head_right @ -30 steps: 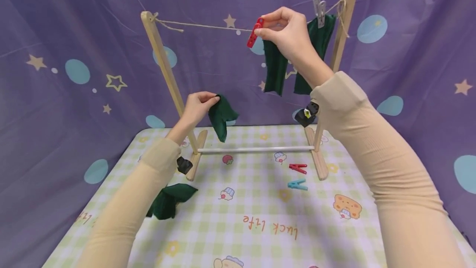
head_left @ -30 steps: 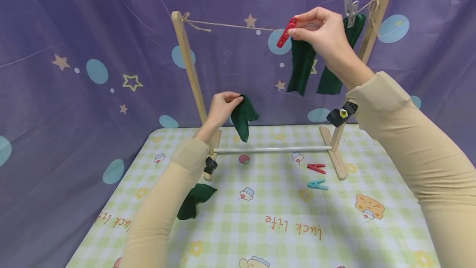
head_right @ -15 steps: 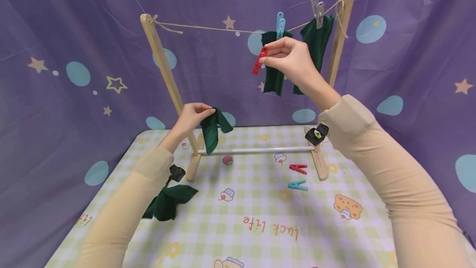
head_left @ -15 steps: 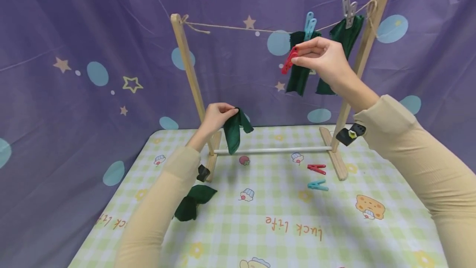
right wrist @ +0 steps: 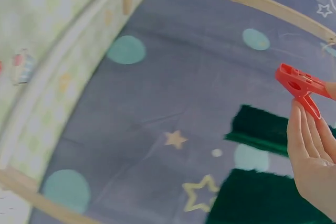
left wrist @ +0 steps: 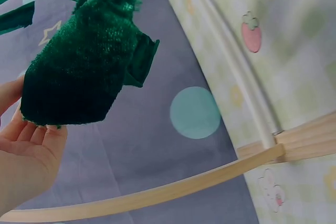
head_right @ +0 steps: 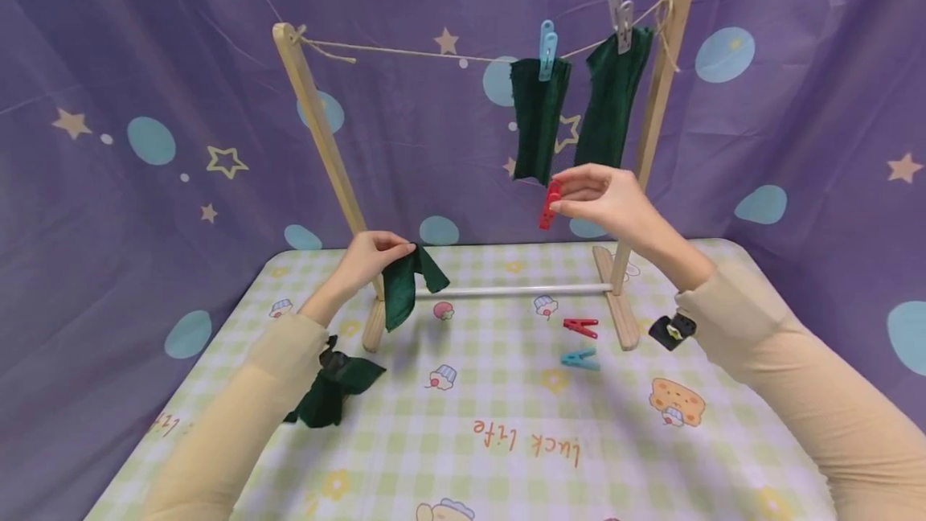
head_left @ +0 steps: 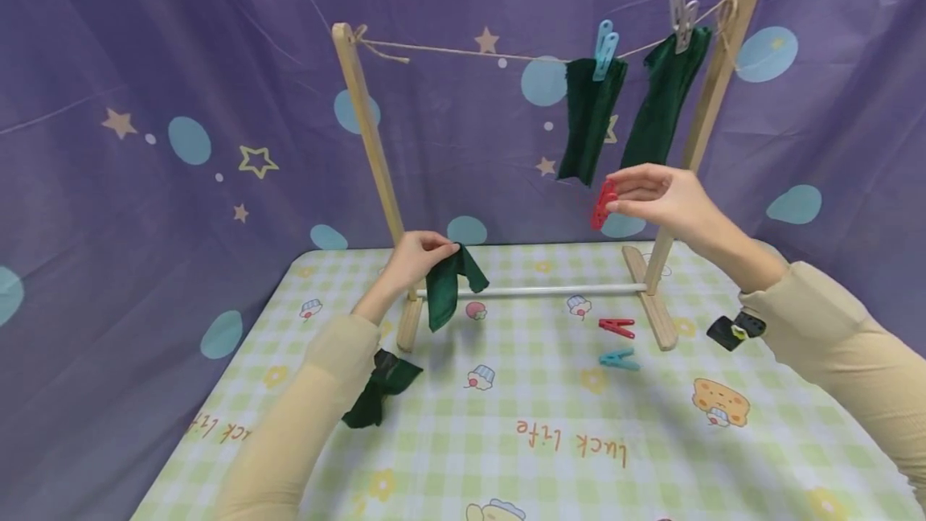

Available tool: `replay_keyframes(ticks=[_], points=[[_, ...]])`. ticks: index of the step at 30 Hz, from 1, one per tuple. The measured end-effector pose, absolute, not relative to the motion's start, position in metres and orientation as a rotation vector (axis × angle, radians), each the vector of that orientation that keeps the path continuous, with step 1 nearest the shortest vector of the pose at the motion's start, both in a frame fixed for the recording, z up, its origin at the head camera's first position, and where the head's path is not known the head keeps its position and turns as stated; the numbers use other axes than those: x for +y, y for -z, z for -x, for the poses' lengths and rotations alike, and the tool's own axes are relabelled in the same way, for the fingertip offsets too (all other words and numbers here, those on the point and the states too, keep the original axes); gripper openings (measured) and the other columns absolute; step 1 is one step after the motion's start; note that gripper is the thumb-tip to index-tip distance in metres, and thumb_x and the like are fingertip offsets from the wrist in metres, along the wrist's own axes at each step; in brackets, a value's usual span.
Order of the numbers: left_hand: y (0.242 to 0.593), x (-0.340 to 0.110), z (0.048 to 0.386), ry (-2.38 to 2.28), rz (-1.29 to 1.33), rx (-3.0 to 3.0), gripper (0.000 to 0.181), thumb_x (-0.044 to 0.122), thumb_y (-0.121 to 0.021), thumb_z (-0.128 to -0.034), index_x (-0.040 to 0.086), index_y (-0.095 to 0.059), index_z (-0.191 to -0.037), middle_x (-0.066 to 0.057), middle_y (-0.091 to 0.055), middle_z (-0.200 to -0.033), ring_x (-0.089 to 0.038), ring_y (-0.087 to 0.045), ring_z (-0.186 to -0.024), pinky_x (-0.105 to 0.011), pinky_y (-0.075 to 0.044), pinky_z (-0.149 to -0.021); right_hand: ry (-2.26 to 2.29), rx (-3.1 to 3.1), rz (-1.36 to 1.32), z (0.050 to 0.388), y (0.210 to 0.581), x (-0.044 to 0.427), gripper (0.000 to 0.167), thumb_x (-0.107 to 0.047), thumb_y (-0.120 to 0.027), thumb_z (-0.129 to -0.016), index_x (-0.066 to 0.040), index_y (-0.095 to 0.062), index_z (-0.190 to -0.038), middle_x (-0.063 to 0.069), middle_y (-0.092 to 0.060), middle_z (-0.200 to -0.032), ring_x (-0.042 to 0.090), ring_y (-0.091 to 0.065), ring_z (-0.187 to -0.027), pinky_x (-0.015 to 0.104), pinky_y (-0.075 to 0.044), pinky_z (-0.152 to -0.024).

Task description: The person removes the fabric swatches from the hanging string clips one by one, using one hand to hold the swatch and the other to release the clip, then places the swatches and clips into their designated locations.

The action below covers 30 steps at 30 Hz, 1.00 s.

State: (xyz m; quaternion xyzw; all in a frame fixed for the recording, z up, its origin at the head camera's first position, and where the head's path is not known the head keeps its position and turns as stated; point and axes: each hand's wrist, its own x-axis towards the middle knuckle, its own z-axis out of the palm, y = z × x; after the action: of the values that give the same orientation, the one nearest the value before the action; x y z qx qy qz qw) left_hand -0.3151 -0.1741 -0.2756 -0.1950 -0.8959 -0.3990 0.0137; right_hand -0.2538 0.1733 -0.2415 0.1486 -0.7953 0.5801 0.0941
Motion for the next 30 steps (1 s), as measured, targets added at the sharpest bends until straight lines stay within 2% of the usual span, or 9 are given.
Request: replay_keyframes(ticks=[5, 10, 16, 20, 24, 30], points=[[0.287, -0.181, 0.307, 1.244, 0.619, -2.817, 0.023, 0.021, -0.059, -0.0856, 0.002, -0.068, -0.093, -0.013, -0.066, -0.091, -0.021, -0.06, -0.079, -0.027, -0.048, -0.064, -1.681, -2.47, -0.362, 0.246, 0.268, 0.183, 0.038, -0.02, -0.067, -0.08, -0.005, -0.057, -0.113, -0.013, -0.063, -0.092, 0.002, -0.06, -0.086, 0.017, -0.047, -0.071], [0.297, -0.19, 0.301, 1.261, 0.608, -2.827, 0.023, 0.02, -0.058, -0.0862, 0.001, -0.068, -0.096, -0.013, -0.064, -0.097, -0.024, -0.059, -0.089, -0.031, -0.048, -0.072, -1.748, -2.465, -0.428, 0.242, 0.29, 0.188, 0.037, -0.014, -0.066, -0.08, 0.0, -0.056, -0.113, -0.013, -0.064, -0.092, 0.001, -0.06, -0.085, 0.017, -0.047, -0.071], [0.31, -0.198, 0.298, 1.25, 0.563, -2.843, 0.023, 0.019, -0.058, -0.0863, -0.001, -0.067, -0.095, -0.014, -0.065, -0.093, -0.024, -0.059, -0.086, -0.029, -0.048, -0.069, -1.772, -2.491, -0.52, 0.238, 0.312, 0.187, 0.037, -0.011, -0.064, -0.081, 0.005, -0.053, -0.114, -0.013, -0.063, -0.094, 0.001, -0.06, -0.085, 0.018, -0.048, -0.07], [0.319, -0.201, 0.295, 1.274, 0.531, -2.861, 0.023, 0.019, -0.057, -0.0865, -0.001, -0.067, -0.096, -0.014, -0.064, -0.094, -0.024, -0.059, -0.086, -0.029, -0.048, -0.07, -1.759, -2.54, -0.503, 0.234, 0.325, 0.183, 0.04, -0.01, -0.065, -0.08, 0.007, -0.052, -0.114, 0.0, -0.065, -0.098, 0.0, -0.06, -0.084, 0.019, -0.048, -0.07], [0.327, -0.204, 0.291, 1.271, 0.522, -2.864, 0.023, 0.019, -0.058, -0.086, -0.001, -0.067, -0.094, -0.014, -0.064, -0.094, -0.023, -0.059, -0.085, -0.03, -0.048, -0.071, -1.783, -2.572, -0.516, 0.232, 0.34, 0.18, 0.039, -0.006, -0.063, -0.08, 0.01, -0.051, -0.113, 0.02, -0.061, -0.102, 0.001, -0.06, -0.084, 0.019, -0.048, -0.072], [0.338, -0.208, 0.286, 1.307, 0.502, -2.854, 0.023, 0.017, -0.058, -0.0861, -0.003, -0.067, -0.093, -0.015, -0.064, -0.094, -0.019, -0.059, -0.082, -0.028, -0.047, -0.07, -1.875, -2.594, -0.541, 0.229, 0.362, 0.177, 0.039, -0.002, -0.062, -0.08, 0.013, -0.049, -0.113, 0.028, -0.058, -0.104, 0.002, -0.06, -0.083, 0.021, -0.049, -0.072]])
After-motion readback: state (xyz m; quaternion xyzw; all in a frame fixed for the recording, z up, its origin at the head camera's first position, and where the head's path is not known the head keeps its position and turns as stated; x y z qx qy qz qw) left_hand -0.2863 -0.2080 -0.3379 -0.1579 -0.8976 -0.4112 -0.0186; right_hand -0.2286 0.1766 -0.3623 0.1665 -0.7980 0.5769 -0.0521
